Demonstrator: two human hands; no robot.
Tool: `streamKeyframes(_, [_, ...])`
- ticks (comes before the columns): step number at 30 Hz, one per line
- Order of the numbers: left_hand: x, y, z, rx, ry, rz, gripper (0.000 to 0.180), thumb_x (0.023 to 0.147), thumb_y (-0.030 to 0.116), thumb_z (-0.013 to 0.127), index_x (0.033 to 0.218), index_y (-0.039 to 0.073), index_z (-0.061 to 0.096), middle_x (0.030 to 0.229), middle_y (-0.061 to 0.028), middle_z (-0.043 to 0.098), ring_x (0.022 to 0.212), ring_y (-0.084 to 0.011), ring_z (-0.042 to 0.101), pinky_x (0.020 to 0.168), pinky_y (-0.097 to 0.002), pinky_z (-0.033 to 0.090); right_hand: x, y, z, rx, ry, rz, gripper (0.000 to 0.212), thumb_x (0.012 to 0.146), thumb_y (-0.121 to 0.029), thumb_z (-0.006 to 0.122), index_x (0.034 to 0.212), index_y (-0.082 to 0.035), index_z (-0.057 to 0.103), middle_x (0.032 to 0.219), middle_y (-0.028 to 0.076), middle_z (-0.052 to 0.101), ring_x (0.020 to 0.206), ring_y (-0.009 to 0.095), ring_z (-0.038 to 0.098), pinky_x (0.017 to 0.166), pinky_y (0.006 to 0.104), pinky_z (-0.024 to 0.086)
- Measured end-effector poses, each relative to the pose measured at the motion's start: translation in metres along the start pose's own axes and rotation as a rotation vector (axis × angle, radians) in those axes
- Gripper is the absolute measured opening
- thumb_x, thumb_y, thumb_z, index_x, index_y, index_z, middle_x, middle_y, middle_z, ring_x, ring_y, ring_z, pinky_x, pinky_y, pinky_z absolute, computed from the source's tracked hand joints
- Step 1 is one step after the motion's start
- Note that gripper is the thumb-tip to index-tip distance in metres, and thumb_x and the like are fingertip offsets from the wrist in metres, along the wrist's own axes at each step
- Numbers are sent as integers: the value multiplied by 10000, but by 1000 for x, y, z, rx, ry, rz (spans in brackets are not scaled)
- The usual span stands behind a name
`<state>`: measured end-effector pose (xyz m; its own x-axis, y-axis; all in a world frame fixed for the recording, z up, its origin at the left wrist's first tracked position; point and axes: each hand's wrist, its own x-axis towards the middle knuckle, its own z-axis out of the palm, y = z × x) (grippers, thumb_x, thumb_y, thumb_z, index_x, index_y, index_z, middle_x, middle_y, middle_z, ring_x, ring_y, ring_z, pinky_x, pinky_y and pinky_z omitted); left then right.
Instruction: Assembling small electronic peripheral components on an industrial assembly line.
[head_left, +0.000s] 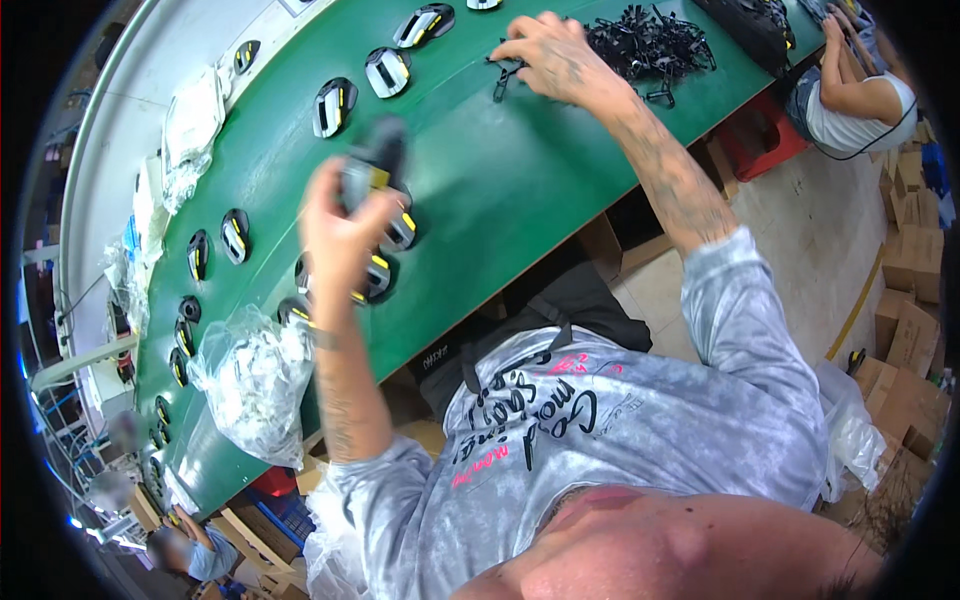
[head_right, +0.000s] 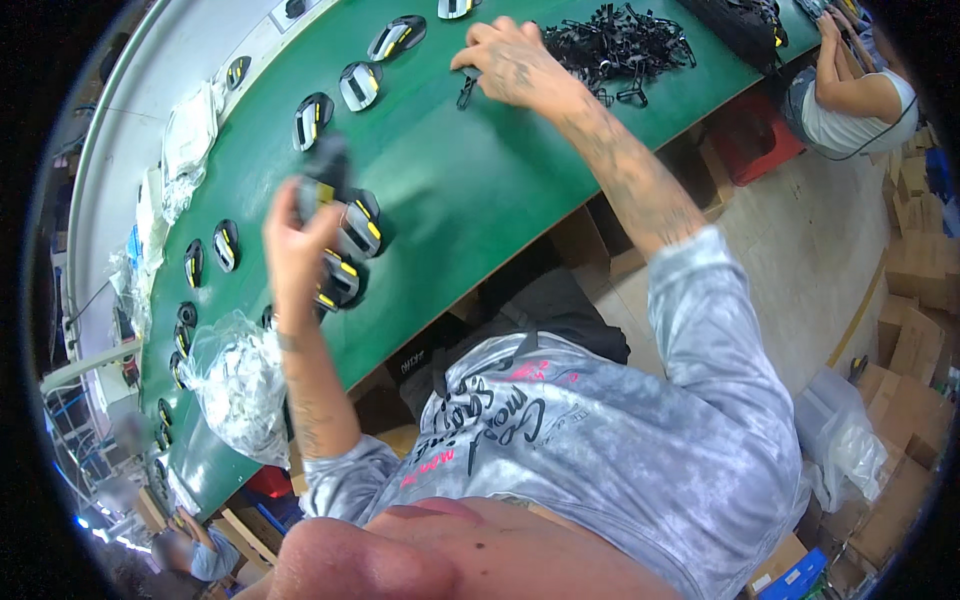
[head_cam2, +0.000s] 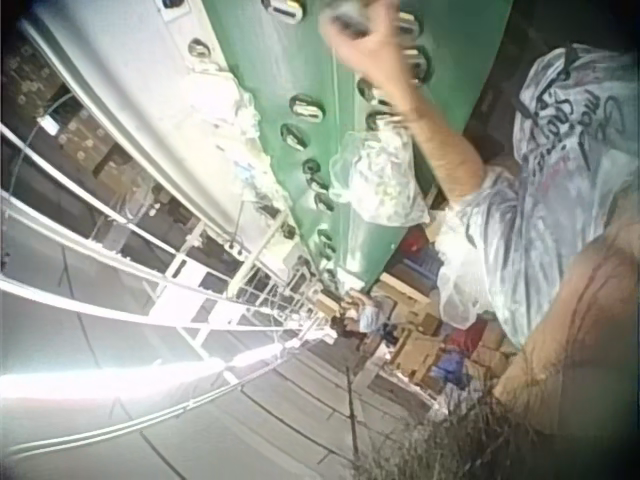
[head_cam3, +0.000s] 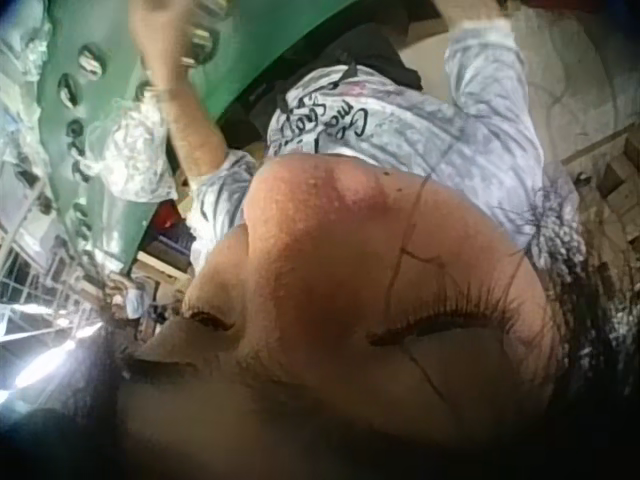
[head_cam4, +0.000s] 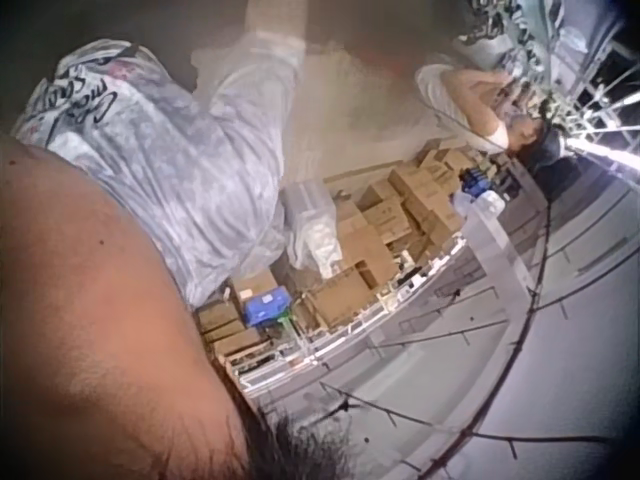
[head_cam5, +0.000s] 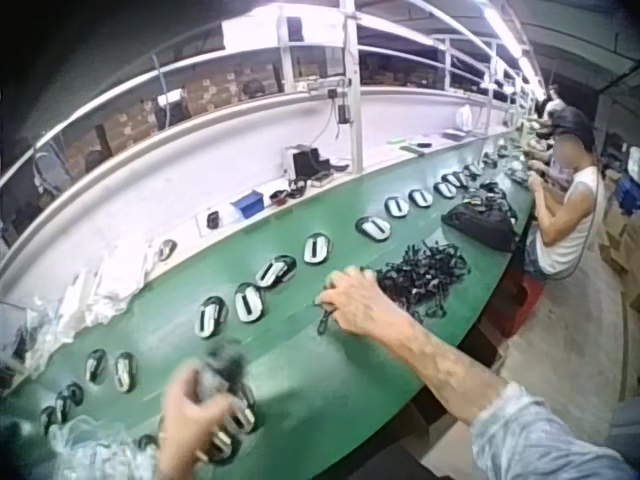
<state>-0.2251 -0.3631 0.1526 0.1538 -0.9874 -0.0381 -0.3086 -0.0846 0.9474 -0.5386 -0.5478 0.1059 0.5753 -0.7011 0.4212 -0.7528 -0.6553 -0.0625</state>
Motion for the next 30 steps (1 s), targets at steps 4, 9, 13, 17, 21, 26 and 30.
streamKeyframes(4, [-71,-36,72,-378,-127,-153,839,705,121,948,1427,-8,541,1171,-87,647,962,-167,654,845,-301,570,38,-17,5,-102,-333,-38,187,870,-199,784,1056,-185,776,1144,-9,633,1157,226,548,971,435,412])
streamKeyframes(9, [-59,-63,105,-585,-109,-41,640,912,-19,721,1500,-49,468,1296,-160,615,1065,-238,690,854,-374,655,32,-16,25,-136,50,-219,214,914,-340,694,979,-145,754,1189,88,608,1156,327,548,878,539,472])
streamKeyframes(13, [-52,-98,108,-701,-83,33,691,926,-20,699,1535,-71,376,1343,-178,591,1172,-264,657,932,-422,632,4,-76,-22,925,-140,276,201,913,-281,707,1002,-107,754,1011,113,742,973,353,691,815,456,546])
streamKeyframes(17, [-52,-102,107,-933,-133,-11,680,916,-58,673,1525,-87,373,1353,-191,591,1203,-293,652,988,-450,615,-73,-106,-49,1200,-328,264,134,975,-130,742,990,-5,694,878,-18,647,809,50,582,698,216,462])
streamKeyframes(21, [-46,-109,105,-1042,-216,4,660,897,-117,626,1513,-96,391,1368,-196,588,1217,-299,652,1020,-458,604,-92,-135,-31,1079,-365,271,213,961,-158,754,1091,-20,657,912,-10,647,837,76,581,759,248,490])
streamKeyframes(26, [-48,-110,102,-1008,-232,-1,653,871,-133,580,1506,-80,436,1339,-182,624,1137,-233,692,986,-384,618,-67,-150,-37,772,-403,259,352,892,-177,814,1130,-62,582,876,28,638,800,100,579,732,276,488])
streamKeyframes(30, [-45,-116,100,-1000,-256,1,652,894,-135,600,1516,-89,408,1404,-219,575,1207,-280,663,1040,-450,591,-60,-155,-40,760,-399,167,431,864,-184,836,1145,-72,529,846,28,644,777,114,591,710,293,492])
